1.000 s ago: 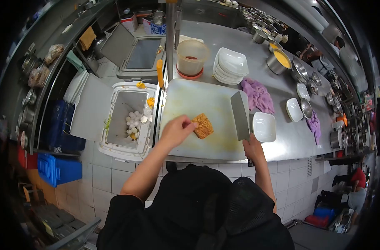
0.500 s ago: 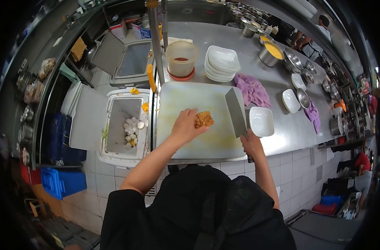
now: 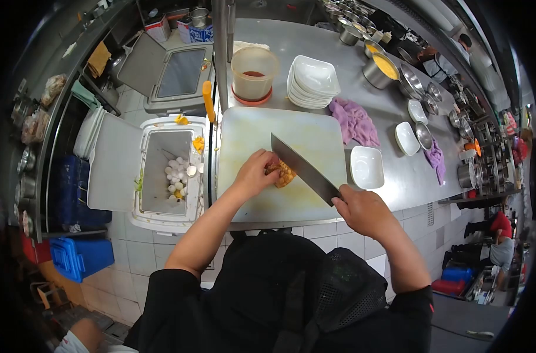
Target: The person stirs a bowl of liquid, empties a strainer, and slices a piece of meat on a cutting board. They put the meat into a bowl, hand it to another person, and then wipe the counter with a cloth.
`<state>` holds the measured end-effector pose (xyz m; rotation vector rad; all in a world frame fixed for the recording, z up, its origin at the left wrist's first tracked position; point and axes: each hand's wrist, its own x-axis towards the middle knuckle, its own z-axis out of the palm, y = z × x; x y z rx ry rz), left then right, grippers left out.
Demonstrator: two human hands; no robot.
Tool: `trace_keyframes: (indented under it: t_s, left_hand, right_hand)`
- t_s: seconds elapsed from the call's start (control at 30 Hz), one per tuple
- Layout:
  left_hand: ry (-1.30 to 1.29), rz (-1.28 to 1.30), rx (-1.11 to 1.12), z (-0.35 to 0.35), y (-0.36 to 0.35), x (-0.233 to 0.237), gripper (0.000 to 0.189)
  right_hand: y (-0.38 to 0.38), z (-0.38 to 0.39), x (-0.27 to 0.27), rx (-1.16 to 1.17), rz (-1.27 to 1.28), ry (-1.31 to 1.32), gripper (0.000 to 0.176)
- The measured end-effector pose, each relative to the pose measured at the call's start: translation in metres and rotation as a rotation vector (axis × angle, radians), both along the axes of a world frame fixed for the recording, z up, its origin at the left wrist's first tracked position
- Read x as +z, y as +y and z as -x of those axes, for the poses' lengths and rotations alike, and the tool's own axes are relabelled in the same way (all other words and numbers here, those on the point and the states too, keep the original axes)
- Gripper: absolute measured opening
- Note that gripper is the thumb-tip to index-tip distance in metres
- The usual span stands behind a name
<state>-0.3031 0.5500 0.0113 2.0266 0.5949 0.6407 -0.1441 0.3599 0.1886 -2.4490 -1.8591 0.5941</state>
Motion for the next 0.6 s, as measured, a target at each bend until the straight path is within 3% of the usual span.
trace_keyframes:
  t_s: [0.2,0.43,0.6]
  left_hand:
    - [0.005,-0.069,0.001,0.001,-0.001,0.001,0.02]
    - [-0.049,-0.143,0.062,0.0,-0.004,-0.002,0.022]
    - [0.01,-0.092,0.081,0.0,-0.009,-0.004,0.023]
  right_hand:
    - [0.016,0.001,0.019,0.133,0.095,-0.067,0.025]
    - [0.084,0.01,-0.039,0.074,0.234,-0.009,0.03]
    - [0.045,-0.005,-0.025,0.135,0.229,-0.031,0.029]
